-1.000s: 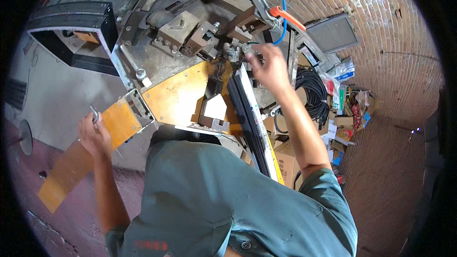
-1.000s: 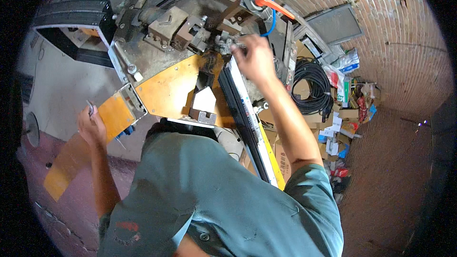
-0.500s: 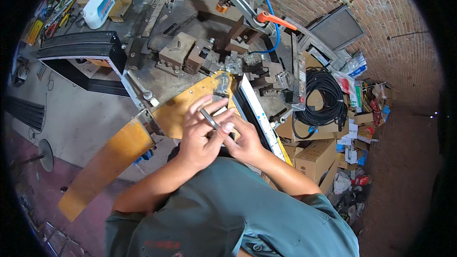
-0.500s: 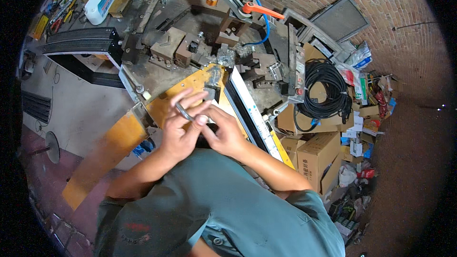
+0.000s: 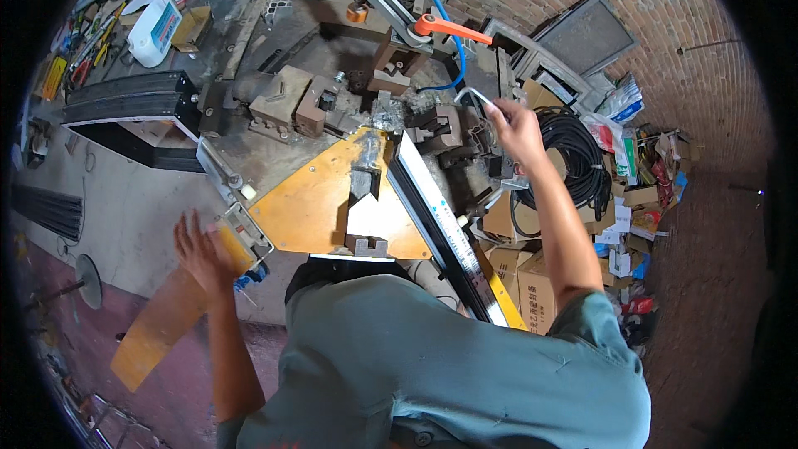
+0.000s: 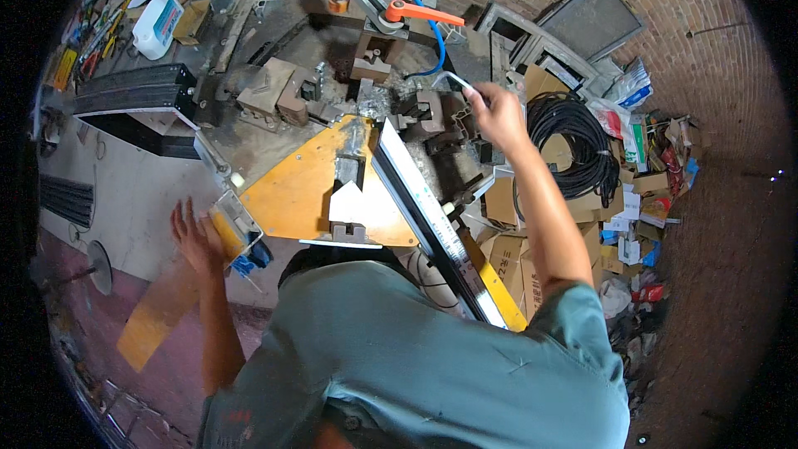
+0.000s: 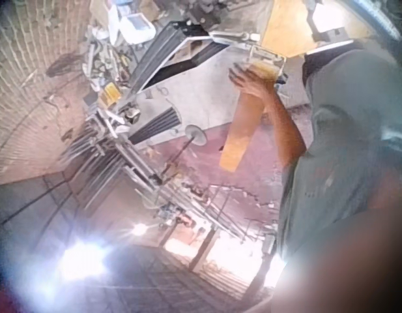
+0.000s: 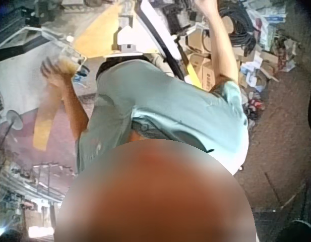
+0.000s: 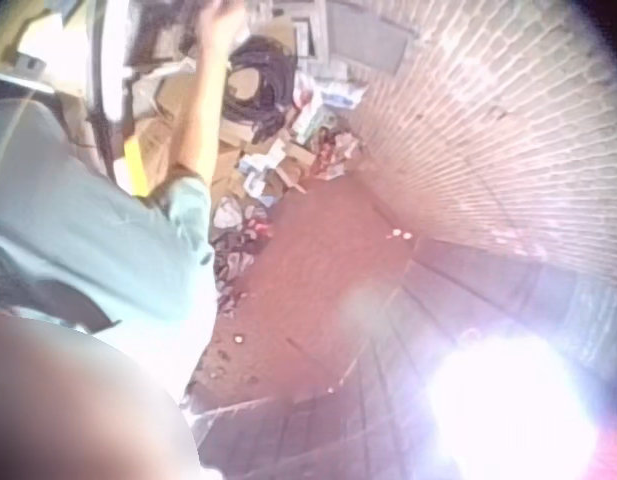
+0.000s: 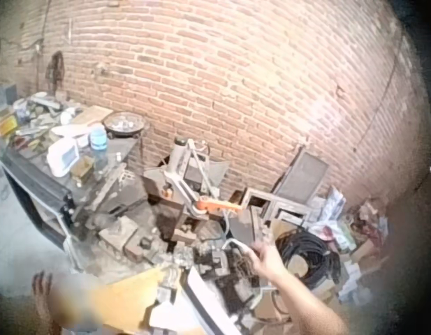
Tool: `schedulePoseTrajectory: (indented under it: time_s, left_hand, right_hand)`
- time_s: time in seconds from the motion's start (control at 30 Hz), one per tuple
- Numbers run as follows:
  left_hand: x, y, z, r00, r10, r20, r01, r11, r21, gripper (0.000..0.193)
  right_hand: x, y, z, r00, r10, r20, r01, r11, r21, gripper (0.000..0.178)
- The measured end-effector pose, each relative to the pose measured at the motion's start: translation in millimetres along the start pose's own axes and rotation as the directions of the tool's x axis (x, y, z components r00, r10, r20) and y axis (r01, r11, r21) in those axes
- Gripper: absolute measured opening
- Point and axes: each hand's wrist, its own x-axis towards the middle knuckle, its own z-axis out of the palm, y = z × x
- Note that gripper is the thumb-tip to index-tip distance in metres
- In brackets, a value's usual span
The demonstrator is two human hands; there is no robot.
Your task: The person operates a miter saw to cut a metal profile, then assembles the cut piece with other metal components on the saw table. They use a wrench to tighten bolts and secure the parts together, repeatedly adjusting and checking the alignment of the assembled frame.
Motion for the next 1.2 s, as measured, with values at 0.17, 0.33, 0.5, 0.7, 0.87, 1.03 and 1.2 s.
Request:
schedulePoseTrajectory:
  time_s: [0.17,0.33,0.5,0.7,0.87,1.03,1.2]
  left_hand:
    - [-18.0,-37.0,32.9,0.941,-0.291,0.170,0.238,0.931,0.278,0.048]
    - [-19.9,-37.4,35.0,0.954,-0.275,0.122,0.250,0.950,0.188,0.045]
    - [-17.6,-35.0,32.2,0.951,-0.278,0.132,0.252,0.950,0.186,0.043]
    - [-16.3,-33.0,30.2,0.959,-0.257,0.122,0.231,0.954,0.188,0.042]
    - [-16.1,-33.1,28.9,0.957,-0.264,0.124,0.237,0.952,0.195,0.043]
    - [-16.4,-34.2,29.5,0.949,-0.277,0.151,0.249,0.952,0.180,0.043]
    - [-15.7,-33.4,28.6,0.953,-0.269,0.138,0.241,0.952,0.187,0.041]
  right_hand:
    - [72.1,25.7,11.2,0.958,0.014,0.288,0.059,0.968,-0.245,0.032]
    - [98.6,29.8,41.5,0.906,-0.054,0.420,0.154,0.966,-0.209,0.034]
    - [114.9,33.1,52.0,0.880,-0.016,0.474,0.125,0.972,-0.200,0.038]
    - [126.9,41.5,49.7,0.852,-0.028,0.523,0.078,0.994,-0.073,0.042]
    - [142.6,50.3,50.5,0.810,0.019,0.586,0.085,0.985,-0.149,0.041]
    - [161.6,60.1,58.0,0.692,0.036,0.721,-0.021,0.999,-0.030,0.041]
    - [166.3,68.8,64.2,0.612,0.027,0.791,0.061,0.995,-0.081,0.035]
